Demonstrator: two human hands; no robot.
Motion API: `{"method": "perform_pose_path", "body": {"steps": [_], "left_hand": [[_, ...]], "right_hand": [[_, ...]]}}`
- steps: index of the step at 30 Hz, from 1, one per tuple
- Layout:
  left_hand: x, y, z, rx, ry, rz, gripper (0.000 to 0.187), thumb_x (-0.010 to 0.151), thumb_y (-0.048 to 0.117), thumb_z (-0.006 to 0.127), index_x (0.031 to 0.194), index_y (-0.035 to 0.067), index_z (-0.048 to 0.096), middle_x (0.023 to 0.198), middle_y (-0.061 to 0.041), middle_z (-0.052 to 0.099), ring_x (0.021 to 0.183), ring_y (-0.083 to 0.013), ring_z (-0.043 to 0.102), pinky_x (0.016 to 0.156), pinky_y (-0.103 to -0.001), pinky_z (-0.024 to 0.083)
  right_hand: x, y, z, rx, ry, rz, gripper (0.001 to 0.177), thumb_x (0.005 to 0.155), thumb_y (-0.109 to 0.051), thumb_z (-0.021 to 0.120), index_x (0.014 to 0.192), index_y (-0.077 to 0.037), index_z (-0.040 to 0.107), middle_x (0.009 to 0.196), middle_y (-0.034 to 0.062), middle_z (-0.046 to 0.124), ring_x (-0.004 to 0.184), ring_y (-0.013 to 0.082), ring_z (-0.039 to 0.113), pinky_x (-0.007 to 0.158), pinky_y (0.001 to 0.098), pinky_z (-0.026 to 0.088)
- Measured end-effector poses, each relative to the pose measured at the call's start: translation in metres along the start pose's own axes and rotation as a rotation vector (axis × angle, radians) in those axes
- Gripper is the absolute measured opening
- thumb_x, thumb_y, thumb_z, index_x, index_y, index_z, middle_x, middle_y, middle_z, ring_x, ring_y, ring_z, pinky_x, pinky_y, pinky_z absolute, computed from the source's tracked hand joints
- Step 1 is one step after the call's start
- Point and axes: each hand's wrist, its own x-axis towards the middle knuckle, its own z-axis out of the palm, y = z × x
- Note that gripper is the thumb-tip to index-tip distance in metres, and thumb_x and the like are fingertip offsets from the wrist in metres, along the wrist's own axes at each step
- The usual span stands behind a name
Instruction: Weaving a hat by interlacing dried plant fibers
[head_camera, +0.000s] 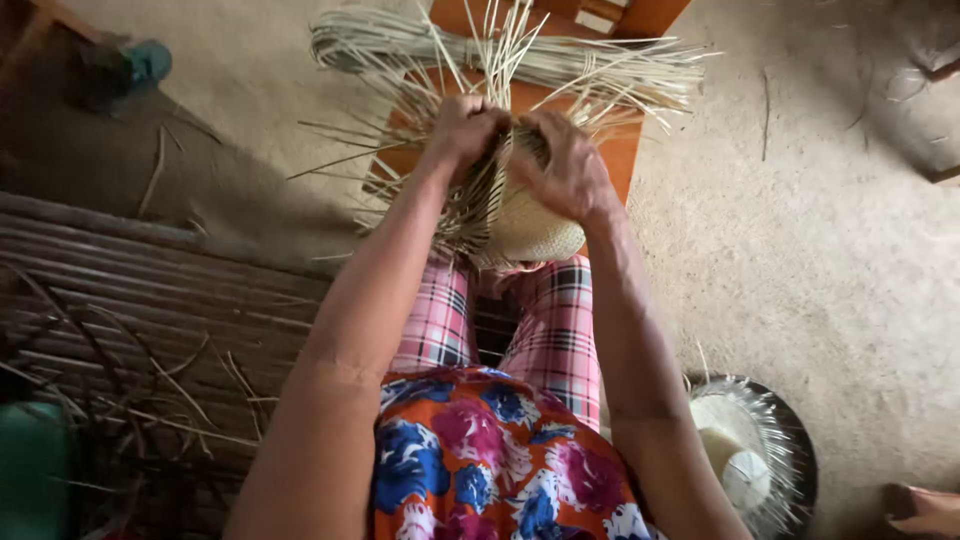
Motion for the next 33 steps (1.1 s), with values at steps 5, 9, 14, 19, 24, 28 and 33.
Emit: {"method": "perform_pose_path", "body": {"steps": [5, 9, 14, 19, 24, 28, 33], "left_hand": [[0.011, -0.019, 0.001, 0.036, -0.007, -0.059, 0.016, 0.09, 0.028, 0.072, 0.081, 0.016, 0.069, 0.07, 0.001, 0.065, 0.061, -0.0105, 0.058, 0.055, -0.027, 0.048], [-0.007, 0.003, 0.0, -0.11, -0.012, -0.187, 0.011, 0.086, 0.024, 0.077, 0.084, 0.016, 0.07, 0.073, 0.003, 0.063, 0.067, -0.0101, 0.056, 0.062, -0.025, 0.051], [-0.007, -0.006, 0.004, -0.134, -0.002, -0.122, 0.012, 0.09, 0.022, 0.071, 0.081, 0.014, 0.07, 0.064, 0.006, 0.053, 0.062, -0.009, 0.048, 0.059, -0.025, 0.041], [0.012, -0.026, 0.005, -0.295, -0.116, 0.018, 0.051, 0.097, 0.06, 0.057, 0.065, 0.026, 0.036, 0.054, 0.01, 0.028, 0.045, -0.0063, 0.024, 0.044, -0.028, 0.025], [0.011, -0.01, 0.001, -0.144, -0.082, -0.093, 0.019, 0.091, 0.022, 0.083, 0.093, 0.005, 0.075, 0.078, -0.002, 0.07, 0.065, -0.0095, 0.065, 0.056, -0.018, 0.056], [0.011, 0.006, -0.007, 0.162, -0.099, -0.161, 0.054, 0.093, 0.041, 0.086, 0.066, 0.025, 0.041, 0.057, 0.012, 0.036, 0.048, -0.0057, 0.036, 0.049, -0.024, 0.043], [-0.026, 0.081, -0.026, 0.646, -0.426, -0.288, 0.086, 0.077, 0.08, 0.04, 0.146, 0.031, 0.054, 0.166, -0.011, 0.028, 0.15, -0.0359, 0.03, 0.124, -0.061, 0.017]], "right_hand": [[0.0, 0.0, -0.001, -0.119, -0.181, 0.047, 0.081, 0.093, -0.072, 0.053, 0.138, -0.006, 0.047, 0.118, 0.017, 0.053, 0.104, 0.0316, 0.052, 0.09, 0.0536, 0.048], [0.013, 0.01, -0.01, 0.017, -0.174, 0.074, 0.045, 0.103, -0.047, 0.053, 0.115, -0.004, 0.057, 0.103, 0.0125, 0.059, 0.089, 0.0254, 0.054, 0.074, 0.0429, 0.046], [0.02, 0.006, -0.01, 0.151, -0.118, 0.156, 0.03, 0.106, -0.037, 0.054, 0.099, -0.007, 0.059, 0.089, 0.0072, 0.063, 0.075, 0.0194, 0.057, 0.066, 0.0376, 0.05], [0.035, 0.021, 0.003, 0.1, -0.011, 0.32, 0.024, 0.103, -0.016, 0.056, 0.081, -0.009, 0.062, 0.083, 0.0099, 0.074, 0.071, 0.019, 0.072, 0.071, 0.0382, 0.064], [0.039, 0.052, -0.004, 0.1, -0.325, 0.453, 0.037, 0.115, -0.024, 0.035, 0.097, -0.009, 0.063, 0.082, 0.0062, 0.06, 0.07, 0.0173, 0.057, 0.071, 0.0388, 0.053], [0.037, 0.078, -0.01, 0.052, -0.423, 0.604, 0.041, 0.108, -0.047, 0.046, 0.096, -0.015, 0.068, 0.095, 0.0093, 0.067, 0.084, 0.0245, 0.066, 0.072, 0.041, 0.056], [-0.032, 0.279, 0.047, -0.918, -0.235, 0.072, 0.025, 0.085, -0.027, 0.058, 0.068, -0.01, 0.067, 0.074, 0.0113, 0.071, 0.065, 0.0319, 0.07, 0.043, 0.0403, 0.044]]}}
